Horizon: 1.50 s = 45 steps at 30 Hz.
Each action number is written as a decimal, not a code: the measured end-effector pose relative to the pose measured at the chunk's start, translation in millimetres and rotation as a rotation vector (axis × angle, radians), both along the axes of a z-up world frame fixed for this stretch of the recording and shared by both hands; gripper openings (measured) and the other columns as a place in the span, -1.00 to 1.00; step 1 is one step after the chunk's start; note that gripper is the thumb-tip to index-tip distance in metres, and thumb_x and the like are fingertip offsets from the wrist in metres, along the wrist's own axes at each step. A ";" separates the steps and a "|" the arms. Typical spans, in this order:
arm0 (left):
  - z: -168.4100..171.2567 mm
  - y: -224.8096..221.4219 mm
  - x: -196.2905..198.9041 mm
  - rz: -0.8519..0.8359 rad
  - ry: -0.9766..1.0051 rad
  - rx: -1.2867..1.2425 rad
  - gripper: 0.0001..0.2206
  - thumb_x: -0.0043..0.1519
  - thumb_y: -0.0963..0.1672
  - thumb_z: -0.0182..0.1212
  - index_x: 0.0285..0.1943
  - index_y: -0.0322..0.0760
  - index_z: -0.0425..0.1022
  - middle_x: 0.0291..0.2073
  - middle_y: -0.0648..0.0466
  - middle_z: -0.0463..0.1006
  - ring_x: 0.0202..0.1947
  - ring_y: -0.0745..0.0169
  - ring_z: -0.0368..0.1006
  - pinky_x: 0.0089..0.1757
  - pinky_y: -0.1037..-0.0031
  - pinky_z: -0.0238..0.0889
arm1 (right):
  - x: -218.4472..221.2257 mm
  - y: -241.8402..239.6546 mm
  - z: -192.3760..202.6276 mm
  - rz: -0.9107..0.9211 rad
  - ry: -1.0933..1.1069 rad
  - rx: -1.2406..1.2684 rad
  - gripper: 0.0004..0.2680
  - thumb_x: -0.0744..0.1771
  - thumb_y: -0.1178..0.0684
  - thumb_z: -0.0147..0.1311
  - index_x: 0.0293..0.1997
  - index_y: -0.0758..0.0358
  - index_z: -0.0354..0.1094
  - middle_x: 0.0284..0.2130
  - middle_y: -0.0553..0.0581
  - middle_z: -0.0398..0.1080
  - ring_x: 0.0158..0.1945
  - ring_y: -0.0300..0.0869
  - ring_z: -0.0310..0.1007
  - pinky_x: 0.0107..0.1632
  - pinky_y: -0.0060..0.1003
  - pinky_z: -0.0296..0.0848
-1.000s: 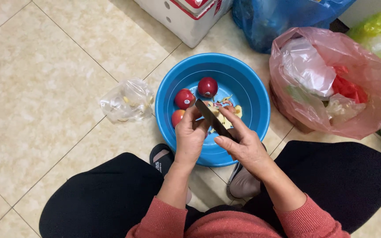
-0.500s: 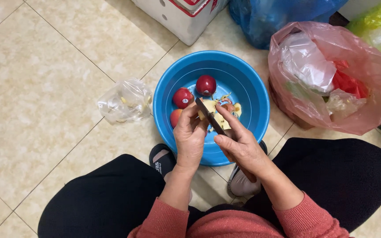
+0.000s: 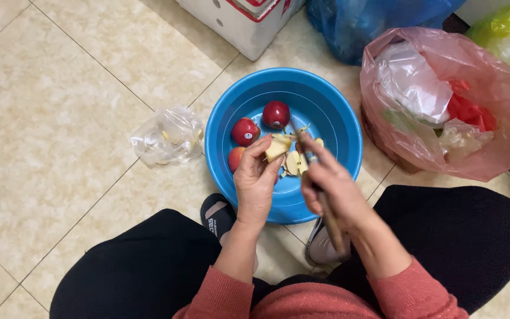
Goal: Peel and slice apples with a knife into a blue plastic bowl
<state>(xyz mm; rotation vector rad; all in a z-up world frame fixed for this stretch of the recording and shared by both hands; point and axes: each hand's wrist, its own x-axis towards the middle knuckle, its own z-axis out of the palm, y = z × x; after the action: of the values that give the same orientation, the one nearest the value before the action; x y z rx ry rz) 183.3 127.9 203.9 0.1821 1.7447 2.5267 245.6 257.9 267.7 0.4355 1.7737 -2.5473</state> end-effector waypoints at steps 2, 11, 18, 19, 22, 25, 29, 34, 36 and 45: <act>-5.4 -3.3 -1.4 -0.014 -0.071 0.068 -0.64 0.18 -0.35 0.33 0.17 -0.45 0.47 0.16 -0.14 0.53 0.11 0.06 0.53 0.01 0.37 0.54 | 1.8 9.5 1.0 -0.010 -0.023 -0.019 -0.46 0.39 -0.16 -0.02 0.57 0.08 -0.13 -0.72 0.08 0.24 -0.80 -0.24 0.19 -0.74 -0.44 0.20; -20.4 -2.4 -5.9 -0.070 -0.333 0.382 -0.60 0.11 -0.29 0.44 0.10 -0.47 0.39 -0.10 -0.23 0.58 -0.19 -0.12 0.65 -0.18 0.16 0.66 | 8.4 -7.9 -12.3 0.144 0.087 -0.051 -0.44 0.39 -0.01 0.01 0.60 -0.03 -0.25 -0.70 0.22 0.22 -0.82 -0.19 0.18 -0.74 -0.46 0.28; -13.5 -8.4 -9.5 -0.047 -0.341 0.381 -0.61 0.10 -0.28 0.46 0.07 -0.40 0.41 -0.11 -0.18 0.59 -0.18 -0.04 0.64 -0.17 0.16 0.65 | 12.2 -8.4 -1.4 0.132 0.032 -0.195 -0.46 0.39 -0.06 0.00 0.59 -0.12 -0.20 -0.66 0.28 0.24 -0.82 -0.21 0.13 -0.76 -0.44 0.26; -13.0 -11.8 -10.5 -0.039 -0.344 0.379 -0.62 0.11 -0.28 0.45 0.07 -0.39 0.40 -0.10 -0.17 0.58 -0.16 -0.04 0.63 -0.15 0.14 0.65 | 13.7 -5.7 -1.2 0.159 0.005 -0.240 -0.48 0.40 -0.11 -0.02 0.58 -0.19 -0.18 -0.66 0.31 0.24 -0.84 -0.19 0.10 -0.80 -0.40 0.23; -6.4 -15.0 -11.9 -0.023 -0.346 0.384 -0.63 0.14 -0.27 0.43 0.08 -0.36 0.39 -0.07 -0.14 0.57 -0.13 -0.04 0.63 -0.10 0.15 0.63 | 20.5 0.0 0.8 0.147 -0.012 -0.282 -0.46 0.38 -0.19 0.00 0.58 -0.22 -0.17 -0.66 0.32 0.24 -0.83 -0.20 0.10 -0.81 -0.42 0.23; 5.0 -20.1 -17.2 -0.018 -0.331 0.387 -0.66 0.19 -0.26 0.38 0.10 -0.34 0.38 -0.03 -0.15 0.57 -0.09 -0.06 0.62 -0.06 0.13 0.61 | 30.2 23.8 -16.6 0.083 -0.011 -0.281 -0.51 0.41 -0.23 -0.06 0.56 -0.27 -0.15 -0.62 0.28 0.25 -0.79 -0.28 0.12 -0.78 -0.46 0.20; 1.6 -21.3 -19.4 0.001 -0.348 0.408 -0.66 0.20 -0.26 0.36 0.11 -0.33 0.35 -0.01 -0.16 0.56 -0.07 -0.11 0.62 -0.03 0.10 0.59 | 35.6 42.7 -22.7 0.012 -0.010 -0.195 -0.54 0.43 -0.20 -0.09 0.55 -0.26 -0.12 -0.56 0.33 0.27 -0.75 -0.21 0.18 -0.74 -0.44 0.23; -12.7 -18.9 -20.7 0.001 -0.366 0.425 -0.65 0.20 -0.27 0.36 0.11 -0.31 0.34 0.00 -0.17 0.55 -0.08 -0.14 0.62 -0.04 0.10 0.59 | 27.4 11.6 -2.4 0.214 0.035 -0.270 -0.44 0.39 -0.23 -0.02 0.58 -0.10 -0.21 -0.65 0.30 0.29 -0.85 -0.24 0.13 -0.83 -0.40 0.21; -14.0 -15.8 -19.5 -0.003 -0.374 0.420 -0.65 0.20 -0.27 0.36 0.12 -0.31 0.34 0.00 -0.16 0.55 -0.08 -0.13 0.63 -0.04 0.10 0.59 | 25.6 11.7 -18.4 0.212 0.016 -0.314 -0.47 0.40 -0.20 -0.05 0.57 -0.08 -0.19 -0.67 0.33 0.25 -0.87 -0.19 0.10 -0.84 -0.36 0.20; -3.4 -21.9 -24.6 0.042 -0.443 0.400 -0.65 0.19 -0.23 0.38 0.12 -0.29 0.37 -0.07 -0.13 0.56 -0.14 -0.09 0.64 -0.08 0.14 0.60 | 29.4 59.7 -55.3 -0.028 -0.116 -0.101 -0.50 0.42 -0.30 -0.13 0.55 -0.20 -0.23 -0.59 0.29 0.22 -0.79 -0.21 0.14 -0.79 -0.38 0.17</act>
<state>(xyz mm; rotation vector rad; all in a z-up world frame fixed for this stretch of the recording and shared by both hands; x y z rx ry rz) 158.7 106.0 200.5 -0.3723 1.0888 2.6484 275.1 317.6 212.4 0.5949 1.6042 -2.5579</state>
